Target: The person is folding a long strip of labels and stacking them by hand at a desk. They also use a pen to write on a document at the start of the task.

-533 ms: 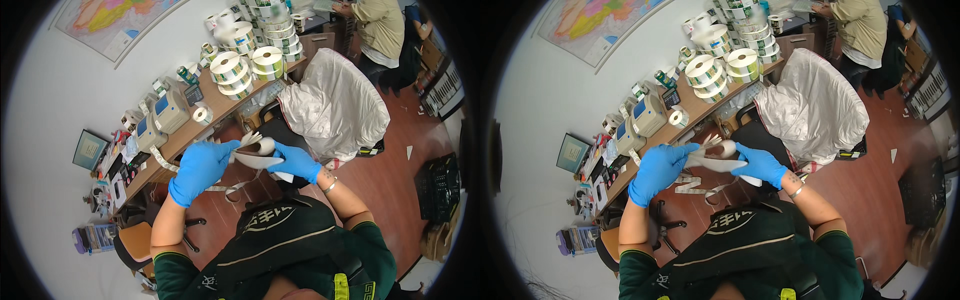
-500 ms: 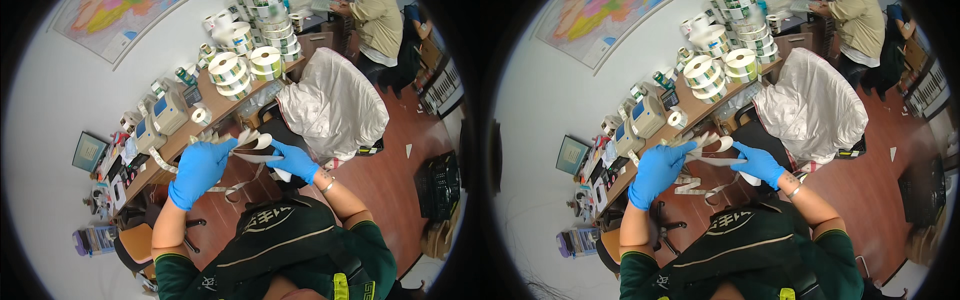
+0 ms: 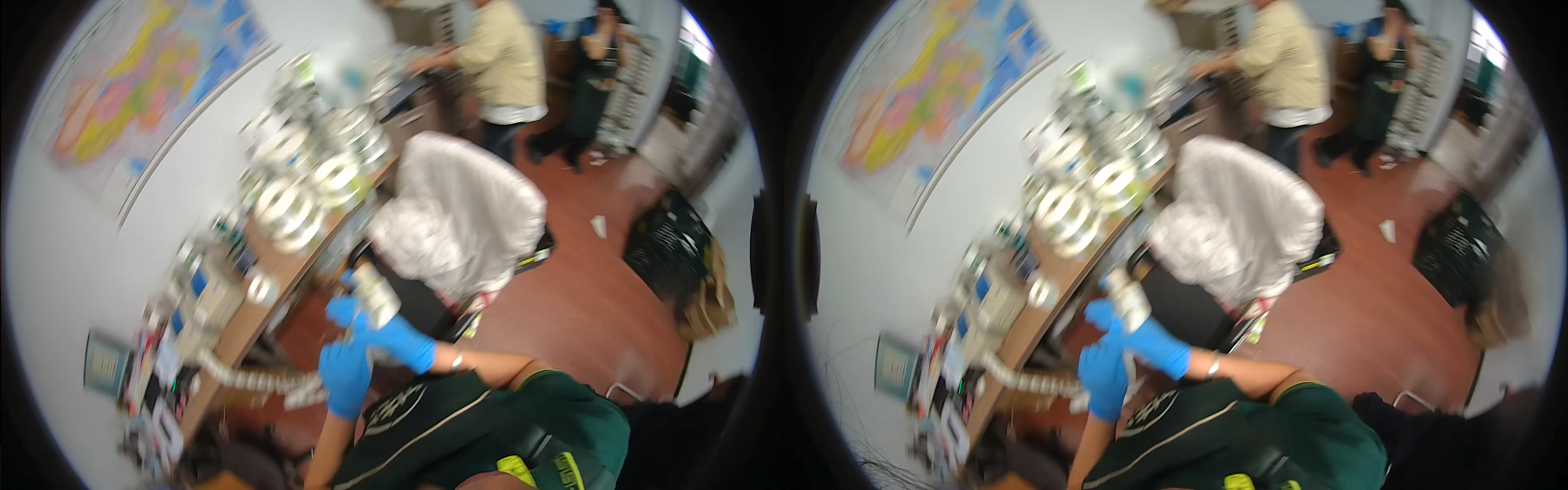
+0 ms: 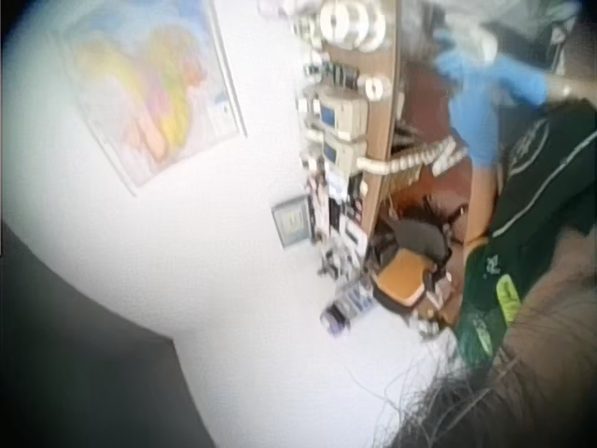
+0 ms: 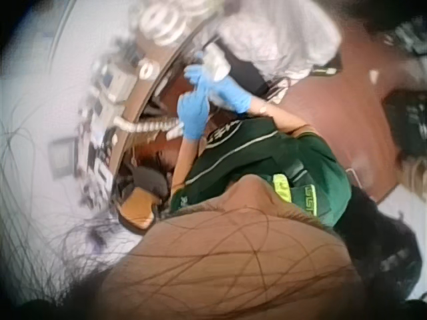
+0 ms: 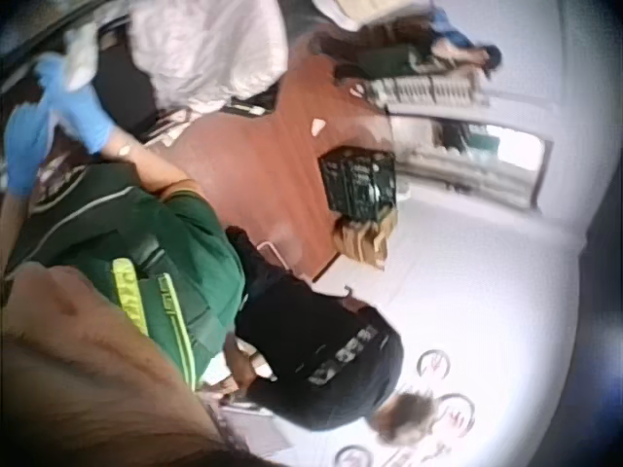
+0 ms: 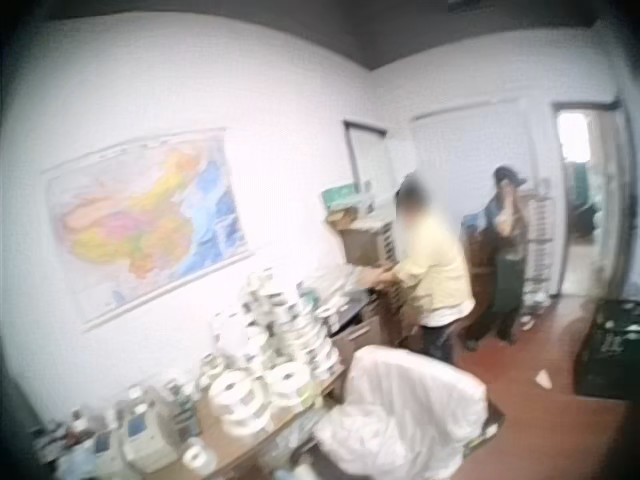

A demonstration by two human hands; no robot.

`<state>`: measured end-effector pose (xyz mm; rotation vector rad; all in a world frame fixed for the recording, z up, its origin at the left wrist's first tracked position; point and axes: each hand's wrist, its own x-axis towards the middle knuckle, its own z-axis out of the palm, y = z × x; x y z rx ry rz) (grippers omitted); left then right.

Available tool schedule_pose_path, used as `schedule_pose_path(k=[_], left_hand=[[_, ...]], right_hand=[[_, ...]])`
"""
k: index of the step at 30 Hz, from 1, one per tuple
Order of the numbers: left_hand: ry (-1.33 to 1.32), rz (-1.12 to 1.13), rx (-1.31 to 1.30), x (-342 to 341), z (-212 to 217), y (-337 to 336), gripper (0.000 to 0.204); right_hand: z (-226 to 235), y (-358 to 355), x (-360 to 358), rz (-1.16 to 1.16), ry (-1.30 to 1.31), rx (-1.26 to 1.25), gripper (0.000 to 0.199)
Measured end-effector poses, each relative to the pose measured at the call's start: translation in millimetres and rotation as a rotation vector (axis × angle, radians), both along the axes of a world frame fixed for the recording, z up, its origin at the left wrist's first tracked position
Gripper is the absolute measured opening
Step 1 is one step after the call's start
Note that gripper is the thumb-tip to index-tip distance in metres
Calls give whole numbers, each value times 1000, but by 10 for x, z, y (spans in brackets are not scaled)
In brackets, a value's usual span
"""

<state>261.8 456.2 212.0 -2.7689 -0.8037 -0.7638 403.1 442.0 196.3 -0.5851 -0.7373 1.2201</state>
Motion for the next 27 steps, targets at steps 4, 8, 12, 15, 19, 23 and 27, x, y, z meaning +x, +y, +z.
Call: schedule_pose_path(k=[4, 8, 12, 15, 19, 23, 27], left_hand=[[-97, -57, -266, 64, -128, -219, 44], [-26, -101, -436, -100, 94, -221, 29], [-403, -68, -605, -228, 7, -168, 35], [-92, -219, -713, -309, -714, 195, 48], [-344, -141, -1207, -104, -294, 26, 39], [-882, 85, -1409, 188, 367, -175, 47], [-941, 33, -1323, 297, 866, -159, 44]], right_hand=[[23, -25, -27, -77, 112, -70, 47], [-82, -34, 200, 222, 243, 181, 46], [382, -243, 210, 367, 193, 108, 49], [589, -369, 302, 416, 110, 94, 52], [451, -223, 464, 498, 34, 133, 56], [-57, -322, 87, 287, -215, 48, 61], [-343, -386, 41, 498, -484, -6, 47]])
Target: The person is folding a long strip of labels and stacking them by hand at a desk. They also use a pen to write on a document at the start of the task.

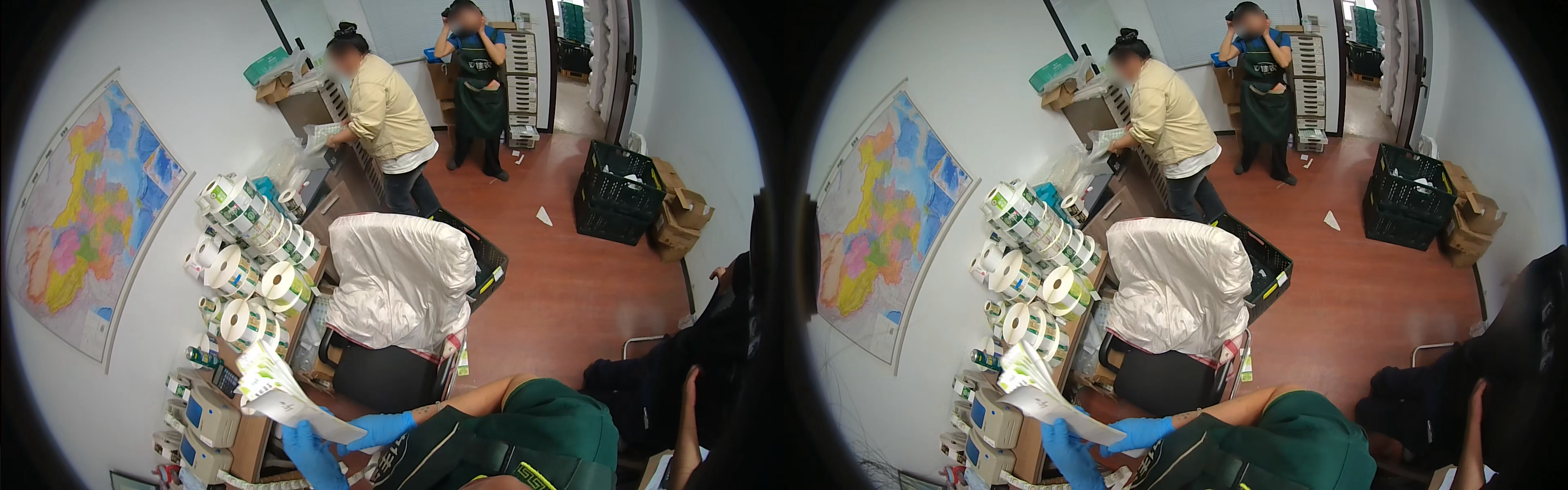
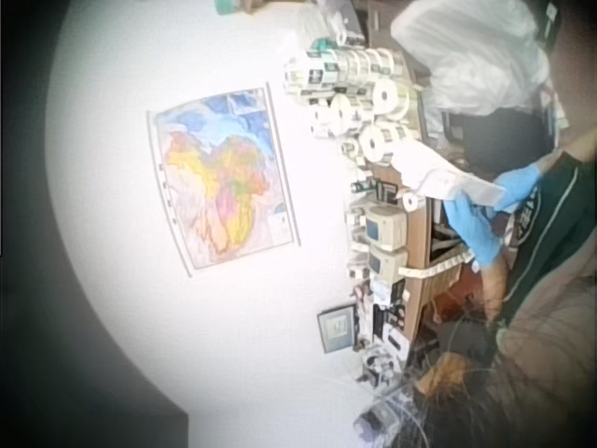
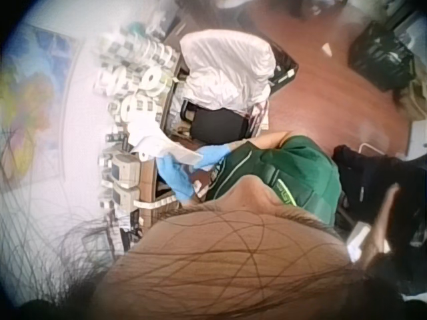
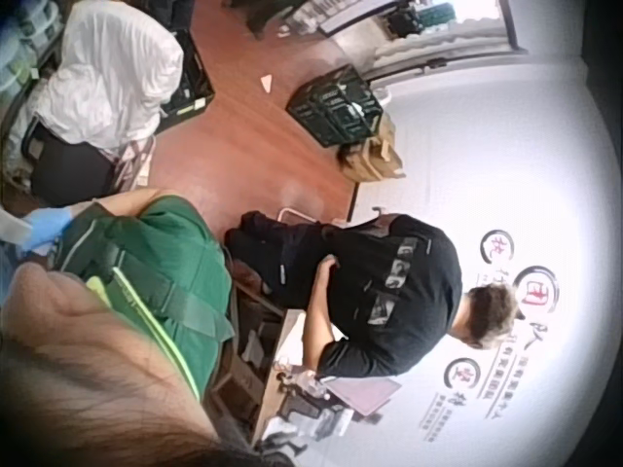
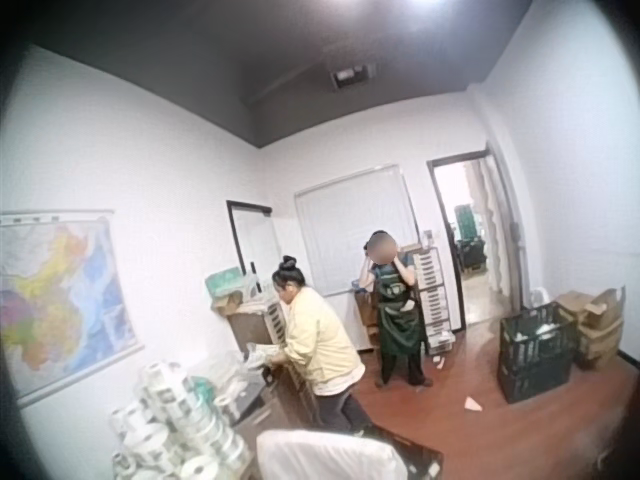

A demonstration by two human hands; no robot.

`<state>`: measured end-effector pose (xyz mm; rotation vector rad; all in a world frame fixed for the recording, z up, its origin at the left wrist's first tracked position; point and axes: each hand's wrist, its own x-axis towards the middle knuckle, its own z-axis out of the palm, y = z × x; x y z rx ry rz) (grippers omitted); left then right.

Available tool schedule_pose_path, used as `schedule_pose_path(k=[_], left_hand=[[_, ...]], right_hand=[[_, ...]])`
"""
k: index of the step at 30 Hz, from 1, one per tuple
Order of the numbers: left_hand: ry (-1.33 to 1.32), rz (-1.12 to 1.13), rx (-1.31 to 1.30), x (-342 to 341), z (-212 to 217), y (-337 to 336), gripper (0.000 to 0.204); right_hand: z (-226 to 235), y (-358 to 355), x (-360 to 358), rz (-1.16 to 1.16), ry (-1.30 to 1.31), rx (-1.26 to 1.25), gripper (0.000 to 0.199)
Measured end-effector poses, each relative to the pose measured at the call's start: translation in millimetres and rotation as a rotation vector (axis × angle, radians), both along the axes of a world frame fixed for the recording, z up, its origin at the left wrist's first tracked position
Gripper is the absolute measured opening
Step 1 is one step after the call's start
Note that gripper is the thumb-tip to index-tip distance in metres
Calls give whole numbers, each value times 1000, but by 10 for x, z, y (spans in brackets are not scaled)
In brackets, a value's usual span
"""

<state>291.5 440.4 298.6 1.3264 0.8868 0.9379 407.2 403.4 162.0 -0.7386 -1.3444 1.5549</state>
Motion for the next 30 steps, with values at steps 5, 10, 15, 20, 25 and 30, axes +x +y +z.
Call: schedule_pose_path(k=[5, 10, 15, 20, 25, 30], left_hand=[[-140, 105, 252, -224, 293, 323, 39], [-356, 529, 327, -39, 874, 330, 38], [121, 657, 445, -752, 322, 1193, 48], [666, 709, 1031, -559, -191, 780, 66], [575, -699, 351, -114, -757, 164, 51], [984, -762, 785, -244, -771, 201, 27]], right_hand=[[-460, 95, 40, 8, -49, 109, 31], [-498, 72, 88, 156, 109, -107, 31], [-195, 116, 344, 418, -192, -268, 29], [90, 268, 711, 682, -554, -173, 28], [79, 287, 591, 795, -520, -217, 29], [6, 328, 551, 772, -464, -224, 29]])
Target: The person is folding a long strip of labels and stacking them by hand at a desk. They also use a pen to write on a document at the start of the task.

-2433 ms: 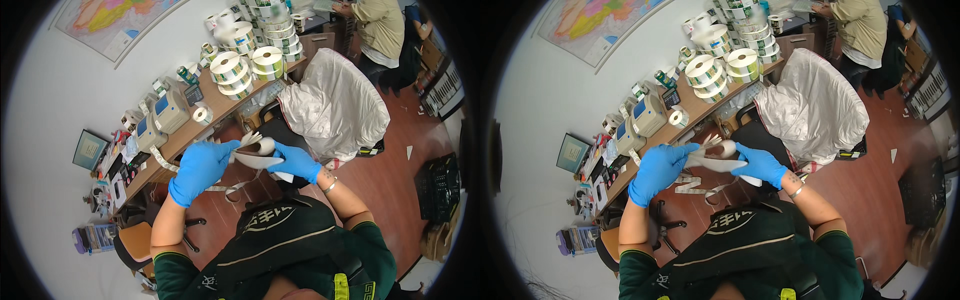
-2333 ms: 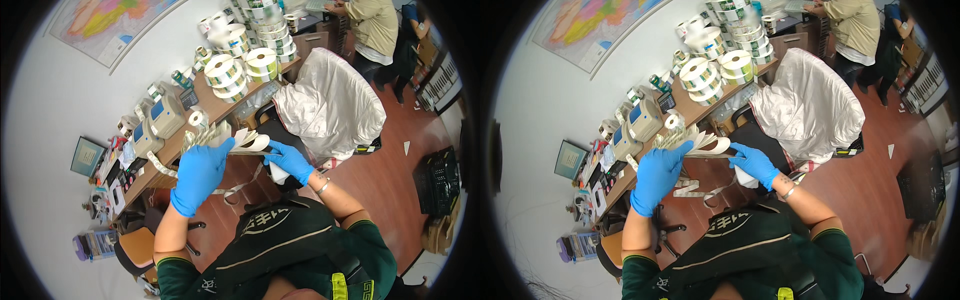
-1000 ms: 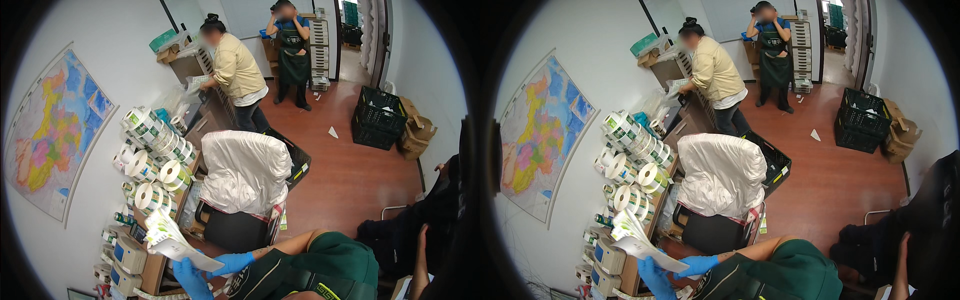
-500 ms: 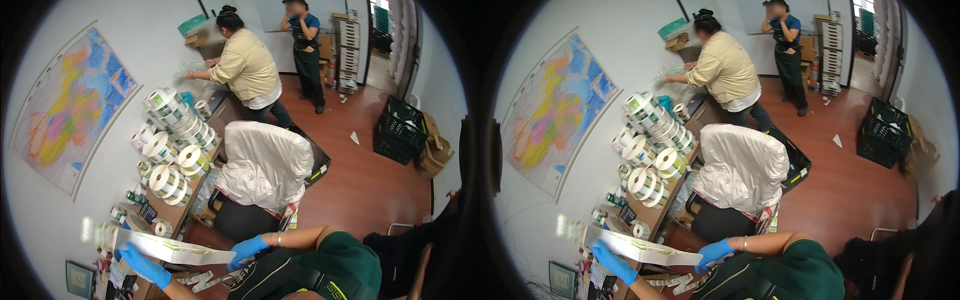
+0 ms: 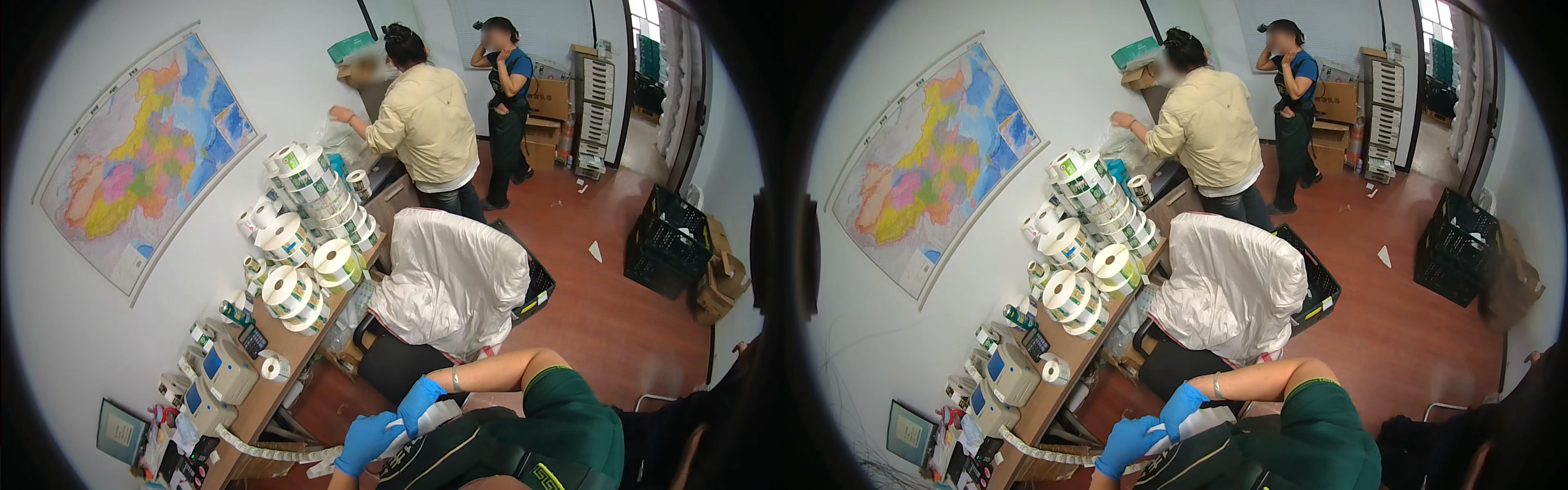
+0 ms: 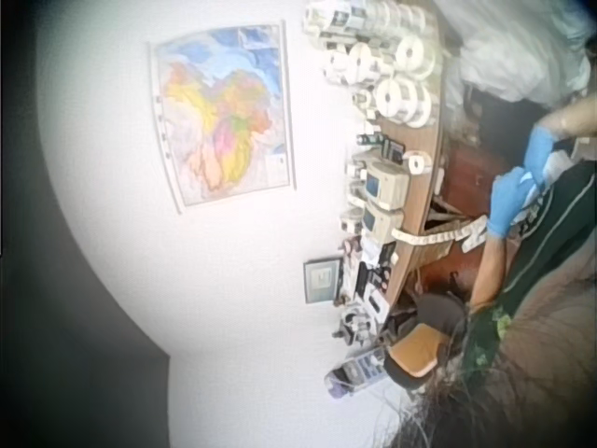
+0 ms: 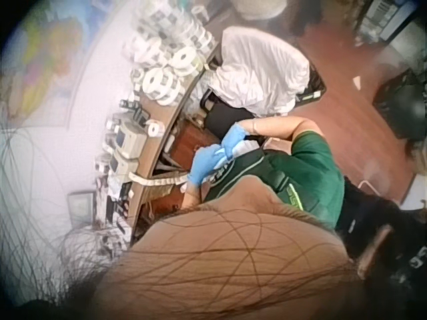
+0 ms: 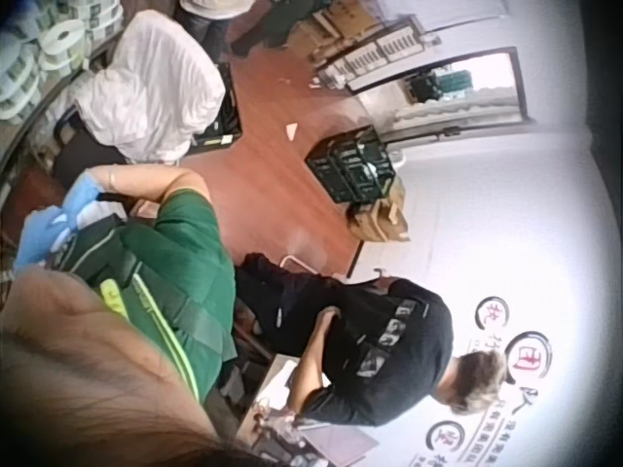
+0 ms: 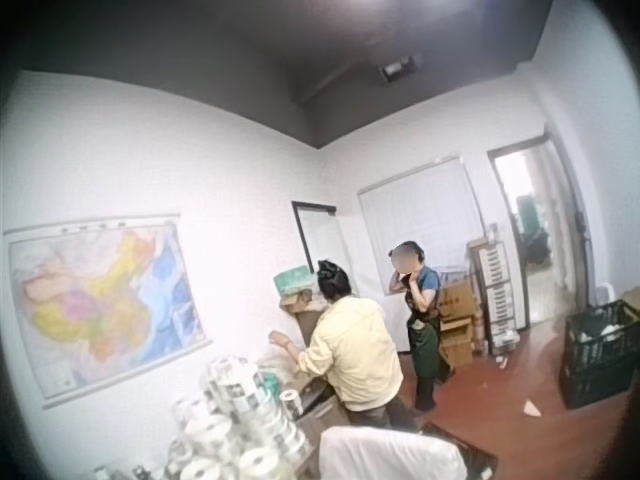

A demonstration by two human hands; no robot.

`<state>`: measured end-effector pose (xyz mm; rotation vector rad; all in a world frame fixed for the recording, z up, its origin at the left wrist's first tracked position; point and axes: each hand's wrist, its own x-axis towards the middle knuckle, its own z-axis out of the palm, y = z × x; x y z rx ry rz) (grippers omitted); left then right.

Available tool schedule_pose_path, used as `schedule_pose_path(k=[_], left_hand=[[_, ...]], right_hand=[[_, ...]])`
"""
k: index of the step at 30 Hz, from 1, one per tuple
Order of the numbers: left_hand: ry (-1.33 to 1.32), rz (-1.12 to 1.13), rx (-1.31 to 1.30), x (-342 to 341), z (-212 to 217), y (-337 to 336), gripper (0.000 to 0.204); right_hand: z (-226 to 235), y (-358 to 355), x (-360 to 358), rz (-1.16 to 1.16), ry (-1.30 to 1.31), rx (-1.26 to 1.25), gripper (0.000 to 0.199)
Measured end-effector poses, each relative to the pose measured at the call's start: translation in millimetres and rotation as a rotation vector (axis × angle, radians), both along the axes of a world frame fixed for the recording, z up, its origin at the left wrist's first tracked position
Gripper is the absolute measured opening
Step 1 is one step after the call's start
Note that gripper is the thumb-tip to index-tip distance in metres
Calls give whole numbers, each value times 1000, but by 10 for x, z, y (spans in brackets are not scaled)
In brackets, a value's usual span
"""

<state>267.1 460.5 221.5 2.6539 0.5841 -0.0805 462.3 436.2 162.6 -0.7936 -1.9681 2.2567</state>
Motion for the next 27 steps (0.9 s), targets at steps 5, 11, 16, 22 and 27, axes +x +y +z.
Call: schedule_pose_path(k=[5, 11, 16, 22, 27], left_hand=[[-227, 108, 50, -49, 146, 60, 19], [-386, 706, -746, -404, 574, 218, 10], [-761, 830, -980, -234, 397, 187, 9], [-1018, 856, -1025, 93, 165, 50, 13], [-793, 841, -946, -87, -52, 93, 27]], right_hand=[[263, 242, 297, -36, 171, -39, 43], [480, 251, 506, -355, 401, 308, 36], [483, 171, -38, -705, 871, 121, 53], [391, 23, -433, -755, 1274, -70, 66], [557, -72, -455, -884, 1053, 203, 66]])
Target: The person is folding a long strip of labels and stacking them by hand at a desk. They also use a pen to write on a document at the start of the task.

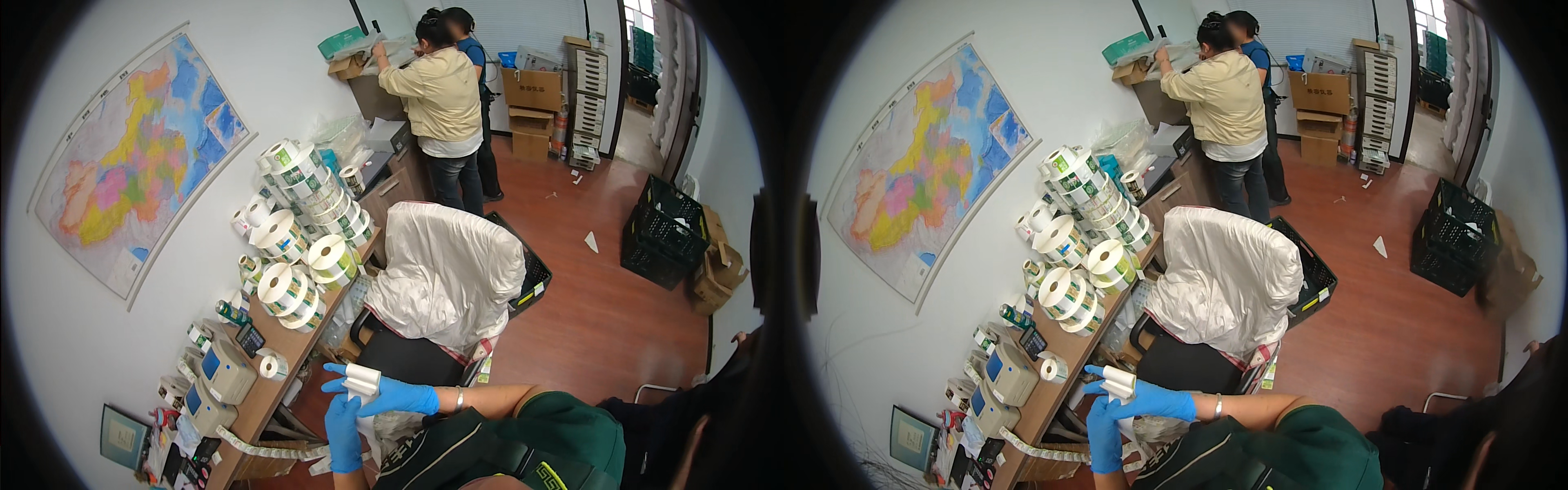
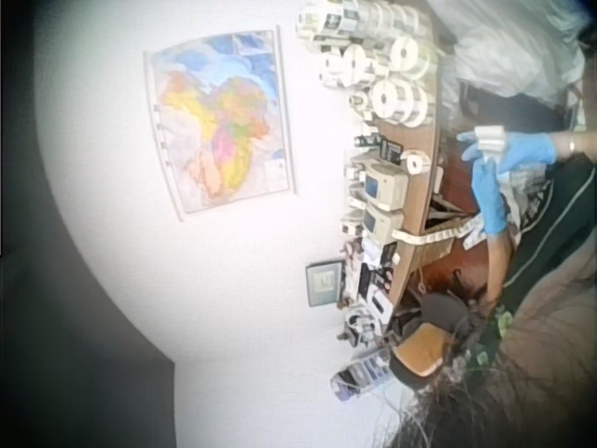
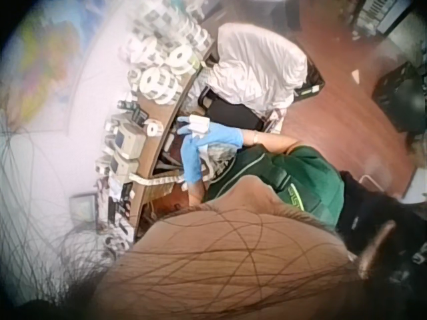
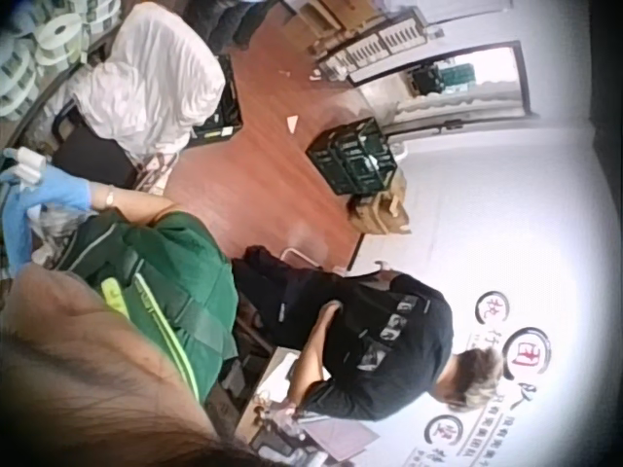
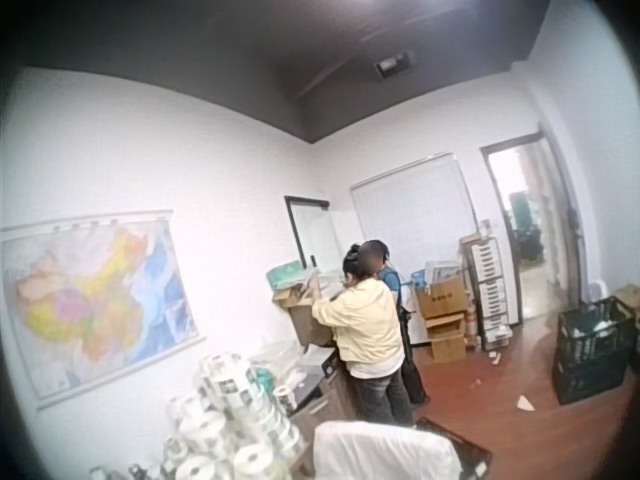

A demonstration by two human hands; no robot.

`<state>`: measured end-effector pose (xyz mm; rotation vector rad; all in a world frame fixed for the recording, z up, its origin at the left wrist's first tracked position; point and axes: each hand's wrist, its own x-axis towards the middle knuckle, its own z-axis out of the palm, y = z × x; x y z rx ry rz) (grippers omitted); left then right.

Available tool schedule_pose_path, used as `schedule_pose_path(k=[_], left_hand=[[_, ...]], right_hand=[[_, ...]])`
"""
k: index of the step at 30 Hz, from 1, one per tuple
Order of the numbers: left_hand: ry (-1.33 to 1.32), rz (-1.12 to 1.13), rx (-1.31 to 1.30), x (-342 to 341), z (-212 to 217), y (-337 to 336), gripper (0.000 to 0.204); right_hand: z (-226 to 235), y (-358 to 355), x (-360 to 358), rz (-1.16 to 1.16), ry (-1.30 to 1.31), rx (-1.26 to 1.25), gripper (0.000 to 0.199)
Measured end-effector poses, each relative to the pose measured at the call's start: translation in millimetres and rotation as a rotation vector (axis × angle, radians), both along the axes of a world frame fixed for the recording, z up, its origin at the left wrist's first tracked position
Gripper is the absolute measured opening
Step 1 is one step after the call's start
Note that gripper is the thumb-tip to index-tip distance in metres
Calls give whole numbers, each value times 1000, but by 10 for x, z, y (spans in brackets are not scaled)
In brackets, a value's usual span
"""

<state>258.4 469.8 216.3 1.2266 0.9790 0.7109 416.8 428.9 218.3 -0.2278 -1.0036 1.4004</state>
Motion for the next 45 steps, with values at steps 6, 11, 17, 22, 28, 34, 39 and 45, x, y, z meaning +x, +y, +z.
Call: schedule_pose_path(k=[6, 11, 17, 22, 28, 34, 39, 45], left_hand=[[-70, 83, 172, 111, -36, -182, 34], [58, -21, 546, 96, -44, -192, 43], [13, -36, 271, -76, 100, -284, 37], [-193, 72, 239, 155, 591, -227, 34], [-235, 61, 465, -161, 1282, -257, 26], [-202, 251, 719, -251, 1845, -550, 14], [33, 28, 738, -458, 1752, -459, 18], [540, -458, 604, -709, 1406, -215, 24]], right_hand=[[-43, -23, -119, -134, -106, -147, 46], [-34, -69, -171, -103, -157, -67, 43], [60, 101, -93, -58, -274, 33, 57], [-424, -139, -353, 121, -209, -296, 74], [-928, 72, -301, -163, -758, 14, 52], [-629, 31, 271, -452, -984, 131, 45], [-519, 65, 814, -721, -1220, 152, 30], [-584, 21, 1012, -779, -913, -1, 25]])
